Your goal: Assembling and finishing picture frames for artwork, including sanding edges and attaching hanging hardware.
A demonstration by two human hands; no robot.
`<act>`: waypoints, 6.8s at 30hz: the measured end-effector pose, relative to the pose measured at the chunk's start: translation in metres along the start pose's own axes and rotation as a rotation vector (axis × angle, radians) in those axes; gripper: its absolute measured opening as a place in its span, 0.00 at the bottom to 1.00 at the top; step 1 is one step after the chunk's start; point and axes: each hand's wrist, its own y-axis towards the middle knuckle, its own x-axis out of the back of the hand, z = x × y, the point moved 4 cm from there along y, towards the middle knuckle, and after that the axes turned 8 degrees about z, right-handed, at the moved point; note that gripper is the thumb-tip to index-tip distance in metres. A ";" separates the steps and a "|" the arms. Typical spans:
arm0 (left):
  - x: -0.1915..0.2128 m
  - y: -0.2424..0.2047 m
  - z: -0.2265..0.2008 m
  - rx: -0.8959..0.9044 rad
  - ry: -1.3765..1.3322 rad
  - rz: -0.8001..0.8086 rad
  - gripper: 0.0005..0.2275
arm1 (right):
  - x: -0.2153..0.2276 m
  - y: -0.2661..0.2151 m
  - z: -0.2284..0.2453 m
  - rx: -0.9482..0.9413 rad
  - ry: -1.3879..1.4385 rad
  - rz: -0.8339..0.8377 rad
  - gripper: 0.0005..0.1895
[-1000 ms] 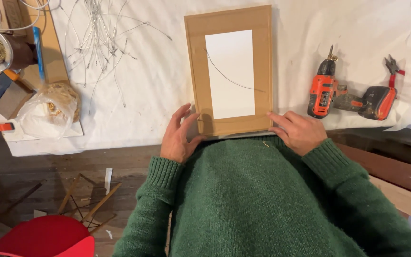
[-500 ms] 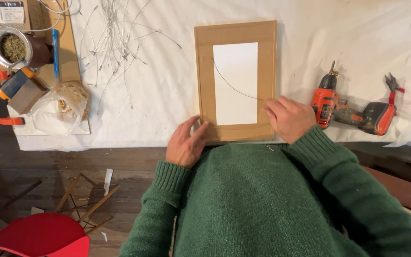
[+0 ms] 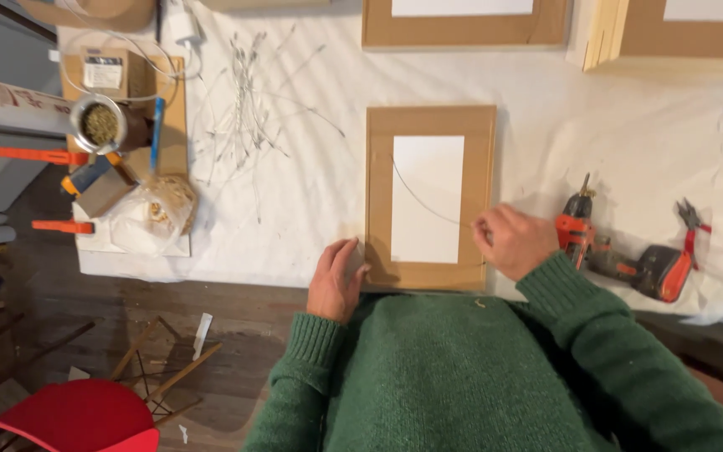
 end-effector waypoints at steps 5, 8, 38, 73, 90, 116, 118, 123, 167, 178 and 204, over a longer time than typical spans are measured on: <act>-0.004 0.011 -0.008 0.166 -0.043 -0.007 0.20 | -0.013 0.002 0.001 0.156 -0.021 0.003 0.08; -0.008 0.014 -0.010 0.241 -0.060 -0.009 0.20 | -0.034 0.004 -0.007 0.198 -0.045 0.057 0.08; -0.023 0.064 0.027 0.405 -0.216 0.073 0.19 | -0.043 -0.024 -0.036 -0.525 0.507 0.167 0.18; 0.275 0.407 0.129 0.014 -0.445 -0.362 0.17 | -0.020 0.429 0.023 -0.572 1.133 -0.151 0.16; 0.267 0.476 0.181 0.061 -0.395 -0.311 0.16 | -0.064 0.491 -0.006 -0.521 0.958 -0.165 0.16; 0.037 0.250 -0.050 0.007 -0.386 0.209 0.10 | 0.105 0.056 -0.207 -0.821 0.638 -0.363 0.09; 0.017 0.269 -0.089 -0.076 -0.372 0.305 0.13 | 0.137 0.056 -0.227 -0.820 0.609 -0.390 0.10; -0.033 0.324 -0.163 -0.091 -0.397 0.326 0.15 | 0.165 0.059 -0.299 -0.712 0.490 -0.355 0.10; 0.000 0.061 -0.001 0.334 -0.496 0.387 0.22 | -0.044 -0.074 0.002 -0.735 1.037 -0.483 0.18; 0.033 0.056 0.055 0.011 -0.240 0.619 0.20 | -0.114 -0.174 0.149 -1.018 1.402 -0.419 0.22; -0.001 0.141 0.030 -0.079 0.087 0.694 0.09 | -0.169 -0.280 0.037 -1.204 1.424 0.007 0.14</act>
